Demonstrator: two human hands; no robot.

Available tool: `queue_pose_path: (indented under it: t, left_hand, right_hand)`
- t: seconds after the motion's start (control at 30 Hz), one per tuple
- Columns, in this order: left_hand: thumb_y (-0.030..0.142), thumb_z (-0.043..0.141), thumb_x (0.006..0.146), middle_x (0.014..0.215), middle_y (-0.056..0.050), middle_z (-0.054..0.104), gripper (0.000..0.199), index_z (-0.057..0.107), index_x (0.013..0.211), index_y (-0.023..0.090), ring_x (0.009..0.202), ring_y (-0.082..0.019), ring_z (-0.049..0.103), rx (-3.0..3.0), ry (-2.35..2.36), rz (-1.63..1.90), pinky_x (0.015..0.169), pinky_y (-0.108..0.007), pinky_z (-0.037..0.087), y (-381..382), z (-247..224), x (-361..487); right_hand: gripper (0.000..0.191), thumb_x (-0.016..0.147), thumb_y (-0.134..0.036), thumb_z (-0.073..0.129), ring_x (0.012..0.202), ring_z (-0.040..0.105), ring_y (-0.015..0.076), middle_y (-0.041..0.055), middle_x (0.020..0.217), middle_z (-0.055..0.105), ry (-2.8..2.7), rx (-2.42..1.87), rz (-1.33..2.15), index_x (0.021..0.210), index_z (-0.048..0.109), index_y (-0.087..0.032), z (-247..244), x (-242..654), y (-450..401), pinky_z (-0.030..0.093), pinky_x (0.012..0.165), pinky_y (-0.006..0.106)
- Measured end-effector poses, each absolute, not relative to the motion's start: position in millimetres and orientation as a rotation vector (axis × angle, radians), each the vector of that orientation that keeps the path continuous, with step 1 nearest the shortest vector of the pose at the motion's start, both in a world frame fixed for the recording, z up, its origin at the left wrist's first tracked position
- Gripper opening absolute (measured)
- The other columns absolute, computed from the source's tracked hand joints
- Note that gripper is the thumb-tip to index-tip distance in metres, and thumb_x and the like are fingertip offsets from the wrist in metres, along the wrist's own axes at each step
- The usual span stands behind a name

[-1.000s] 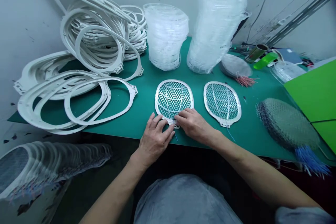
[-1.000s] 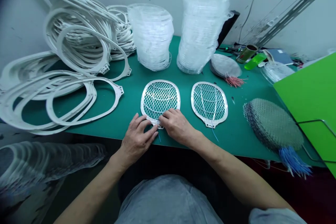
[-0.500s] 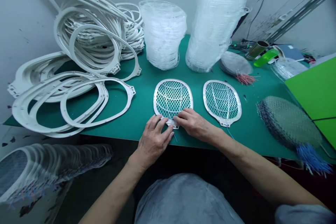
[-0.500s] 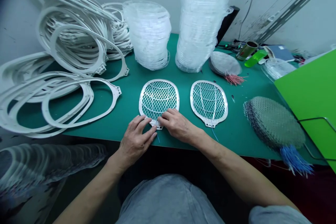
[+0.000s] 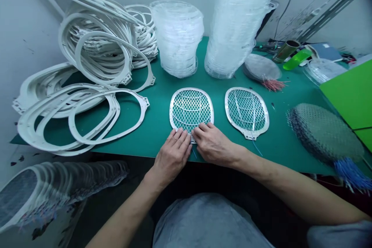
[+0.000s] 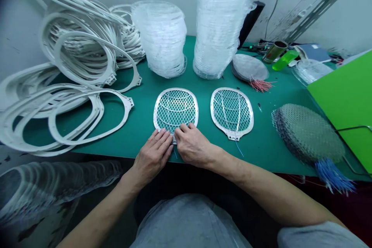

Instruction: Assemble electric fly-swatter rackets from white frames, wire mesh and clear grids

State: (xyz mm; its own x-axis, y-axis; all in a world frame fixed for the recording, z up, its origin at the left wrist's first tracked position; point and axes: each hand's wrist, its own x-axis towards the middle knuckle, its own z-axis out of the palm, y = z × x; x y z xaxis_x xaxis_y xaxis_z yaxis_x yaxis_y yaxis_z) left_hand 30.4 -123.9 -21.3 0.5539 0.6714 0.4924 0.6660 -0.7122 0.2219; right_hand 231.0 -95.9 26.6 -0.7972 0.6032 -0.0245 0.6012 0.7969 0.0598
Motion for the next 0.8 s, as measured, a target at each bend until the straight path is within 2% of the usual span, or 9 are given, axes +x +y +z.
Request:
queue_pose_path:
  t: [0.1, 0.2, 0.3, 0.4, 0.53, 0.63, 0.8]
  left_hand:
    - [0.016, 0.056, 0.100, 0.135, -0.017, 0.069, 0.036, 0.062, 0.135, 0.012, 0.134, -0.033, 0.060, 2.774, 1.188, 0.875, 0.114, -0.056, 0.050, -121.9, -21.7, 30.3]
    - [0.017, 0.056, 0.100, 0.136, -0.016, 0.068, 0.039, 0.060, 0.139, 0.013, 0.135, -0.032, 0.059, 2.773, 1.173, 0.885, 0.114, -0.055, 0.050, -123.5, -22.1, 28.1]
    - [0.018, 0.056, 0.101, 0.139, -0.016, 0.067, 0.041, 0.057, 0.141, 0.014, 0.137, -0.032, 0.057, 2.760, 1.158, 0.892, 0.114, -0.056, 0.049, -127.2, -19.0, 25.5]
    - [0.022, 0.057, 0.101, 0.142, -0.017, 0.064, 0.039, 0.057, 0.140, 0.016, 0.140, -0.032, 0.054, 2.717, 1.197, 0.939, 0.115, -0.058, 0.047, -119.2, -9.6, 24.0]
    - [0.031, 0.052, 0.104, 0.149, -0.020, 0.057, 0.039, 0.058, 0.139, 0.014, 0.145, -0.033, 0.048, 2.702, 1.316, 0.873, 0.115, -0.058, 0.045, -66.3, 1.6, 22.4]
    - [0.039, 0.048, 0.105, 0.155, -0.024, 0.049, 0.049, 0.054, 0.144, 0.011, 0.148, -0.038, 0.042, 2.696, 1.438, 0.645, 0.116, -0.063, 0.041, -13.2, -5.3, 19.7]
    - [0.050, 0.040, 0.106, 0.158, -0.024, 0.045, 0.060, 0.049, 0.150, 0.010, 0.150, -0.037, 0.038, 2.635, 1.490, 0.457, 0.119, -0.061, 0.036, 22.7, -32.7, 15.8]
  right_hand:
    - [0.021, 0.095, -0.013, 0.050, 0.091, 0.049, 0.0300, 0.0176, 0.100, 0.062, 2.931, 1.054, 0.062, 0.098, 0.070, -0.010, 25.6, 230.1, -100.9, 0.040, 0.073, 0.045]
    - [0.026, 0.097, -0.017, 0.049, 0.096, 0.054, 0.0303, 0.0172, 0.108, 0.065, 2.970, 1.198, -0.060, 0.114, 0.067, -0.010, 26.0, 238.1, -103.4, 0.046, 0.078, 0.046]
    - [0.035, 0.104, -0.022, 0.044, 0.126, 0.052, 0.0340, 0.0193, 0.135, 0.061, 3.055, 1.424, -0.125, 0.134, 0.060, -0.012, 21.4, 252.9, -96.0, 0.048, 0.099, 0.051]
    - [0.044, 0.107, -0.029, 0.039, 0.150, 0.032, 0.0383, 0.0243, 0.154, 0.047, 3.028, 1.684, -0.115, 0.144, 0.052, -0.007, 10.1, 266.2, -75.7, 0.040, 0.115, 0.058]
    - [0.052, 0.108, -0.037, 0.039, 0.154, 0.025, 0.0412, 0.0266, 0.159, 0.040, 2.884, 1.829, -0.263, 0.148, 0.049, -0.006, -5.3, 271.5, -48.1, 0.035, 0.119, 0.063]
    - [0.057, 0.108, -0.042, 0.036, 0.156, 0.022, 0.0401, 0.0263, 0.163, 0.034, 2.833, 1.831, -0.358, 0.151, 0.046, -0.006, -10.9, 269.2, -41.0, 0.033, 0.121, 0.062]
    - [0.064, 0.108, -0.044, 0.037, 0.157, 0.015, 0.0406, 0.0283, 0.165, 0.026, 2.751, 1.919, -0.351, 0.154, 0.041, 0.000, -11.7, 266.1, -43.5, 0.027, 0.125, 0.059]
